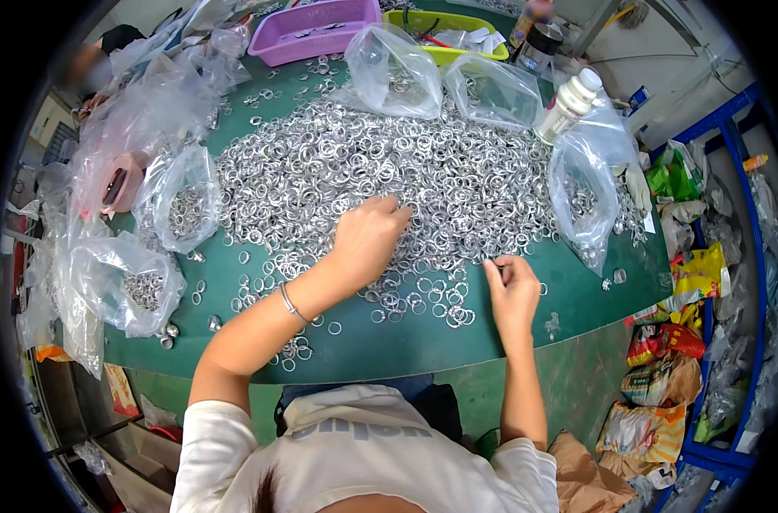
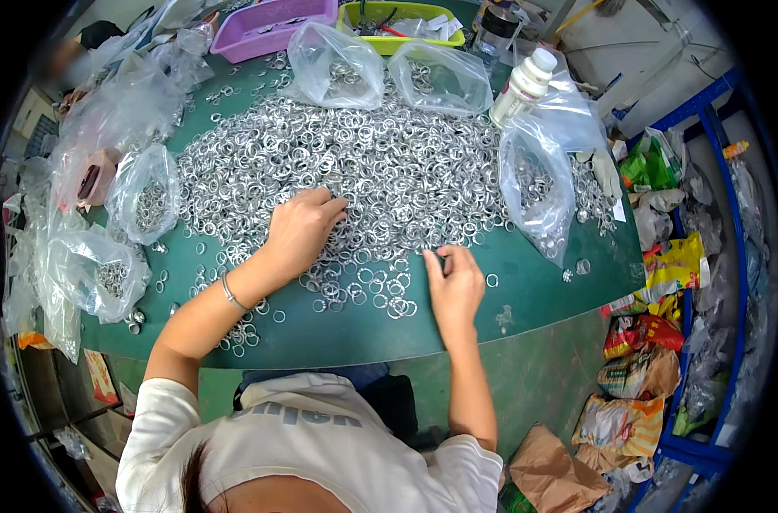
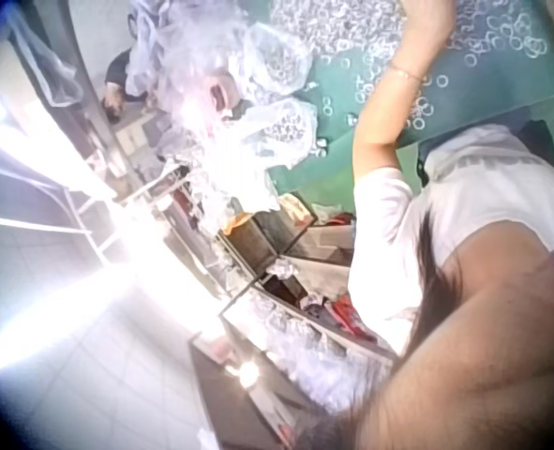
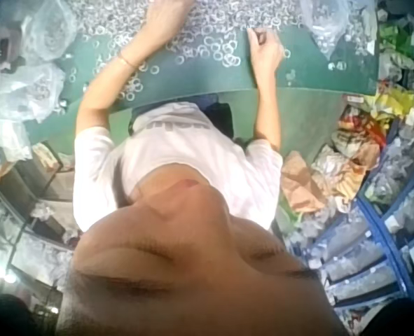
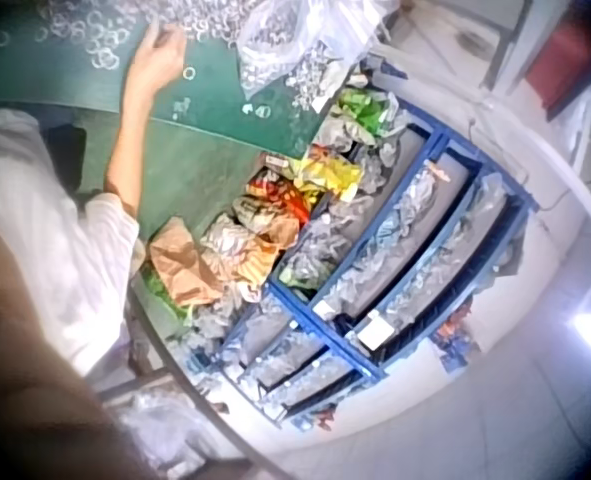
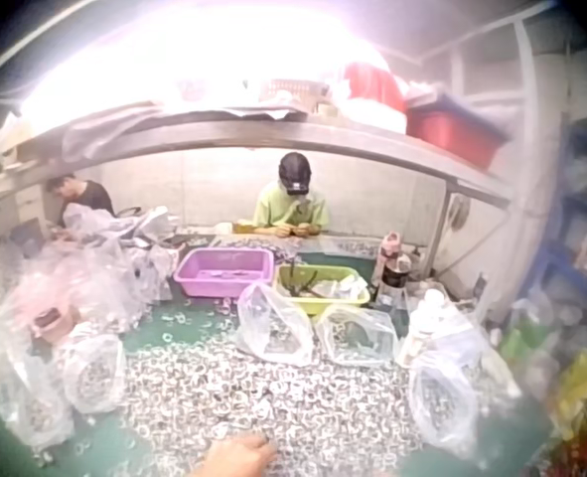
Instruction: The person picks up metal rings from a large pile on a table and places them into a plastic bag by hand.
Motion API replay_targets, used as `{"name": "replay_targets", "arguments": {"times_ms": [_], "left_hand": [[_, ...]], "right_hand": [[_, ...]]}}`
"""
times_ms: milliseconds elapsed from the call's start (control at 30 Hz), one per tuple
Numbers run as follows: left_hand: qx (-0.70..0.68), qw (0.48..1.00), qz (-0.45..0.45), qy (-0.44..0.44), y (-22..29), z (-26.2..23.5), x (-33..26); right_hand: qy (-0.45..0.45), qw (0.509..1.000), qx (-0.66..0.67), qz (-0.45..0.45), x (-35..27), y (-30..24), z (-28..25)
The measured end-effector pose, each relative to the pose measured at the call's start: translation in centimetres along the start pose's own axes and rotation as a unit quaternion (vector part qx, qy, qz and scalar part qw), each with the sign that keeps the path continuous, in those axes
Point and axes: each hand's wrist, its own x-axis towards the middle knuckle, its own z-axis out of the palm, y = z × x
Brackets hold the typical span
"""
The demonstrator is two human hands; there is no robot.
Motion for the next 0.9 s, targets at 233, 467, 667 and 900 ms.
{"name": "replay_targets", "arguments": {"times_ms": [233, 467, 667, 900], "left_hand": [[-0.005, 1.0, 0.01, 0.011, -0.5, 0.9, 0.0], [0.035, 0.999, 0.002, -0.03, -0.2, 0.5, -0.1], [0.044, 0.998, 0.039, -0.01, -0.4, 1.0, 0.7], [-0.788, 0.451, -0.405, -0.11, 0.8, -3.1, -1.8]], "right_hand": [[0.003, 0.998, 0.058, -0.009, 0.3, 0.3, 0.9], [-0.01, 0.714, 0.641, 0.282, 0.5, 2.6, -3.6], [-0.026, 0.99, -0.126, 0.063, 0.2, 0.9, -1.0], [-0.071, 0.858, 0.464, 0.209, 0.0, 2.7, -2.1]]}}
